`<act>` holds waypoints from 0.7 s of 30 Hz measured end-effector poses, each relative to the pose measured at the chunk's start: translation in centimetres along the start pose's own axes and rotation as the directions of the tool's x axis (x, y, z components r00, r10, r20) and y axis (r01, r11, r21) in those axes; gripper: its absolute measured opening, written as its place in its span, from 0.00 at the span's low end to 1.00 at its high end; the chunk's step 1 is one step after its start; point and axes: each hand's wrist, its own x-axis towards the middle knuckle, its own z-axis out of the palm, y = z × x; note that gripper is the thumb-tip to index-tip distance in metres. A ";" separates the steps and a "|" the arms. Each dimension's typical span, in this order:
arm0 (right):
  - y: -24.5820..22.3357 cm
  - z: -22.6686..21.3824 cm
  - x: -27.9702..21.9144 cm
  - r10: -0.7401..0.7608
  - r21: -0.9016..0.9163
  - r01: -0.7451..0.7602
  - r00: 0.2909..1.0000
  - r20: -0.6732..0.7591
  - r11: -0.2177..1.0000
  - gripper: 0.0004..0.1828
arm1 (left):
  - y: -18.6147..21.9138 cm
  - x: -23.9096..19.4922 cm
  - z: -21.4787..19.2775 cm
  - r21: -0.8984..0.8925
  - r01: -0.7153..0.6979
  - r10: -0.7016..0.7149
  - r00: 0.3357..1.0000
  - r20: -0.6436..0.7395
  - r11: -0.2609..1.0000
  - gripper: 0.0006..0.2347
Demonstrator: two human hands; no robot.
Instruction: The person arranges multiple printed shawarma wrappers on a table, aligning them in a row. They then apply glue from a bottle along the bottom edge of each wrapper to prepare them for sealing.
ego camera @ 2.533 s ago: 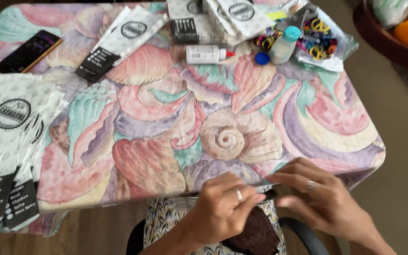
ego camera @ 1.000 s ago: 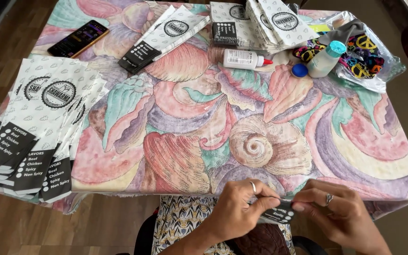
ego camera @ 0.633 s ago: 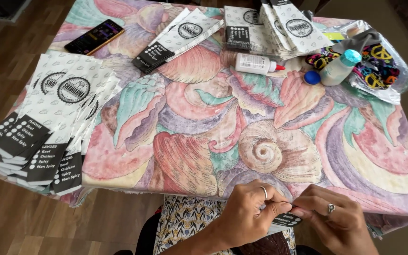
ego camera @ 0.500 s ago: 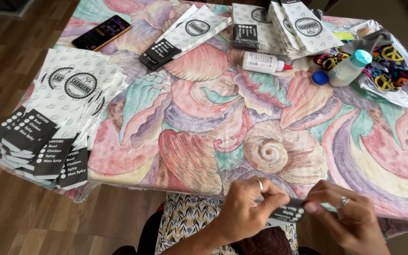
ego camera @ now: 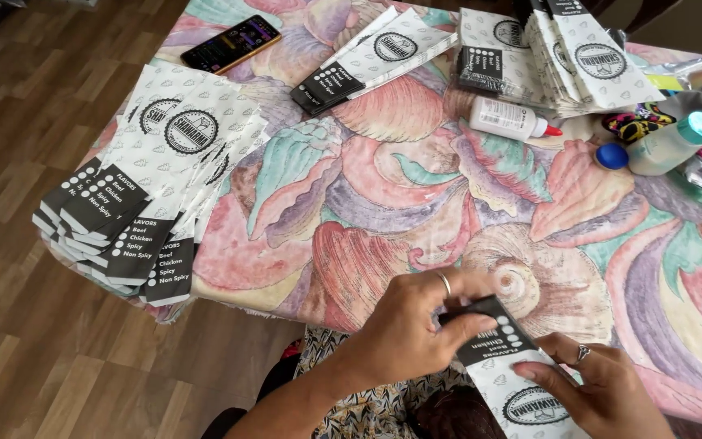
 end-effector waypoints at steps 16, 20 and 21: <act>-3.9 -6.0 7.2 -0.581 -0.574 0.484 0.813 0.017 0.660 0.08 | -3.8 -0.6 -3.6 0.593 -0.130 0.064 0.989 0.131 0.795 0.15; -1.0 -4.9 7.6 -0.563 -0.541 0.427 0.819 -0.108 0.724 0.07 | -7.0 -0.7 -1.1 0.861 -0.127 -0.125 0.969 0.214 0.492 0.25; -0.2 -5.0 7.3 -0.530 -0.458 0.374 0.800 -0.280 0.807 0.08 | -7.5 -0.8 -0.8 0.854 -0.125 -0.137 0.966 0.222 0.504 0.28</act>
